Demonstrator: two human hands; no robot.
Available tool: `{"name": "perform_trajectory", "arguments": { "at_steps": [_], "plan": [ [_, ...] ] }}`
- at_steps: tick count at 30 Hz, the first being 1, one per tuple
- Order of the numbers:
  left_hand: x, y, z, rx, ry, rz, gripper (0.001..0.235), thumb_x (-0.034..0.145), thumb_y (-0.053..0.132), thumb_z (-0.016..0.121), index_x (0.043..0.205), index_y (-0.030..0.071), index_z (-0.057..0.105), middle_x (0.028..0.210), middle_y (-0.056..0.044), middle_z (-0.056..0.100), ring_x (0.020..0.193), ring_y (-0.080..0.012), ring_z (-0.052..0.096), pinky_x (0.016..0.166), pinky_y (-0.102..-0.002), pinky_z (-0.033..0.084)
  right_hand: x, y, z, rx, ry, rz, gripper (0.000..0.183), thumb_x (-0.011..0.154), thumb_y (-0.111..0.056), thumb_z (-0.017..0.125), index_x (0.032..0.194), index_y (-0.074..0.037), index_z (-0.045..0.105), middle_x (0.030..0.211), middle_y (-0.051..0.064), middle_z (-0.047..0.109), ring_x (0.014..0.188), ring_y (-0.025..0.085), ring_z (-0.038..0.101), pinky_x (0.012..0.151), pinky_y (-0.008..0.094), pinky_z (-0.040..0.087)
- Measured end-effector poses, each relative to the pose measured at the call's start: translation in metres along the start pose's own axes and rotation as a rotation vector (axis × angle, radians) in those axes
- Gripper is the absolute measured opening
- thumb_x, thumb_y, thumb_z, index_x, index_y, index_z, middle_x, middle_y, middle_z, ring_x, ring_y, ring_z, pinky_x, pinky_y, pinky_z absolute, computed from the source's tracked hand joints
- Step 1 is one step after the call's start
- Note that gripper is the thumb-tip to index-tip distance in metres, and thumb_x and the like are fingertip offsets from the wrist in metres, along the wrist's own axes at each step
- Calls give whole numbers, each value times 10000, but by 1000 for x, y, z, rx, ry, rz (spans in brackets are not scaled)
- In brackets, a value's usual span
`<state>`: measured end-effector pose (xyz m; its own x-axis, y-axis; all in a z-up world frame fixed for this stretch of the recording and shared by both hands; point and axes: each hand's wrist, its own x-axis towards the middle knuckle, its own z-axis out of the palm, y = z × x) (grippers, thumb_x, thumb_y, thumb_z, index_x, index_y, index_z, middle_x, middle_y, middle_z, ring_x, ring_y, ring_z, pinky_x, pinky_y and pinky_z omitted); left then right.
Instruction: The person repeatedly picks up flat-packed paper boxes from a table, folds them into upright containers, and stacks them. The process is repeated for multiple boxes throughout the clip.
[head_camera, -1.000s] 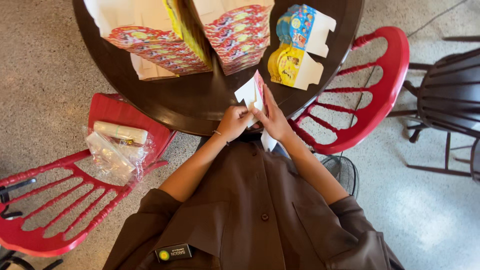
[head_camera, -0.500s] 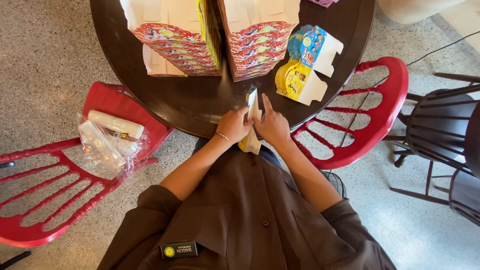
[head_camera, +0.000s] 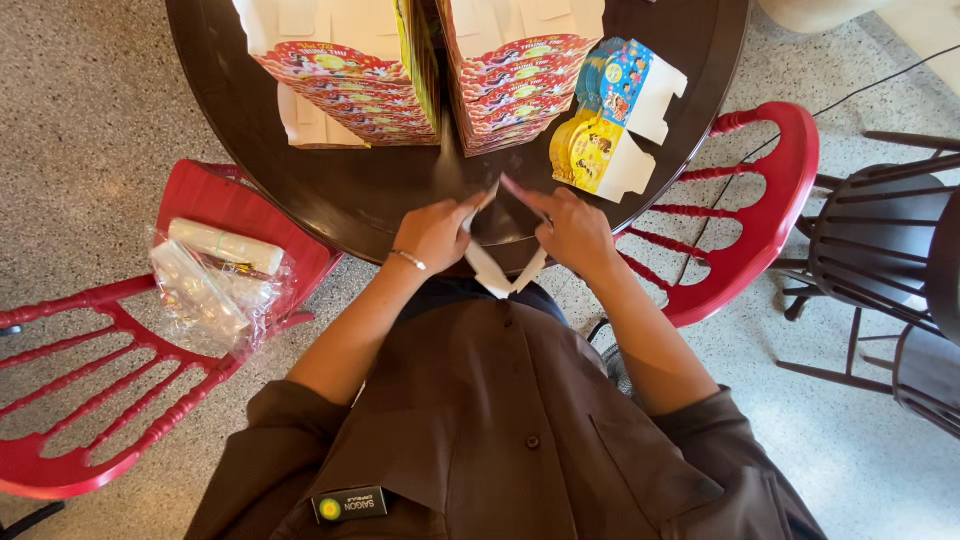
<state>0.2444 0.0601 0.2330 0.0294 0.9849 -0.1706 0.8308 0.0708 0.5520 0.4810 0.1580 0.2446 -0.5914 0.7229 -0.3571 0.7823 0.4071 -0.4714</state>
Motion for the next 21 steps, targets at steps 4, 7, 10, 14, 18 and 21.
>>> {"name": "perform_trajectory", "arguments": {
  "at_steps": [4, 7, 10, 14, 18, 21],
  "plan": [
    [-37, -20, 7, 84, -371, 132, 625, 807, 129, 665, 1389, 353, 630, 1097, -102, 650, 1054, -302, 639, 844, -439, 543, -30, 13, 7, 73, -224, -201, 521, 841, -238, 665, 1350, -346, 631, 1355, 123, 645, 1226, 352, 588, 966, 466, 502],
    [-64, -35, 33, -166, -486, 309, 583, 765, 139, 722, 1335, 202, 620, 1309, -68, 633, 1202, -314, 598, 963, -427, 511, -57, 32, 14, 387, -475, -319, 522, 929, -337, 671, 1438, -260, 585, 1433, 83, 648, 1319, 338, 540, 1061, 456, 443],
    [-73, -54, 52, -485, -496, 346, 684, 749, 89, 738, 1407, 90, 551, 1403, -124, 591, 1239, -345, 589, 1005, -412, 493, -75, 46, 19, 608, -464, -290, 548, 898, -298, 692, 1414, -137, 598, 1404, 118, 635, 1293, 302, 606, 1076, 430, 460],
    [-74, -71, 65, -445, -299, 37, 433, 821, 93, 711, 1253, 126, 690, 1234, -92, 717, 1073, -282, 699, 895, -361, 560, -82, 54, 34, 385, -84, -373, 514, 792, -176, 779, 1279, -61, 659, 1222, 127, 702, 1098, 311, 676, 923, 402, 539],
    [-58, -70, 61, -406, -57, -76, 223, 908, 126, 736, 1129, 132, 761, 1058, -113, 774, 930, -269, 743, 828, -353, 589, -69, 54, 54, 230, 241, -276, 232, 877, -135, 804, 1085, -58, 737, 1056, 98, 751, 864, 282, 720, 730, 370, 578],
    [-38, -67, 43, -446, -32, -145, 292, 883, 120, 694, 1172, 142, 734, 1103, -64, 800, 897, -231, 770, 830, -335, 591, -55, 52, 58, 323, 291, -250, 144, 892, -99, 756, 1031, -62, 743, 1005, 78, 744, 874, 261, 725, 740, 360, 586]
  ]
}}
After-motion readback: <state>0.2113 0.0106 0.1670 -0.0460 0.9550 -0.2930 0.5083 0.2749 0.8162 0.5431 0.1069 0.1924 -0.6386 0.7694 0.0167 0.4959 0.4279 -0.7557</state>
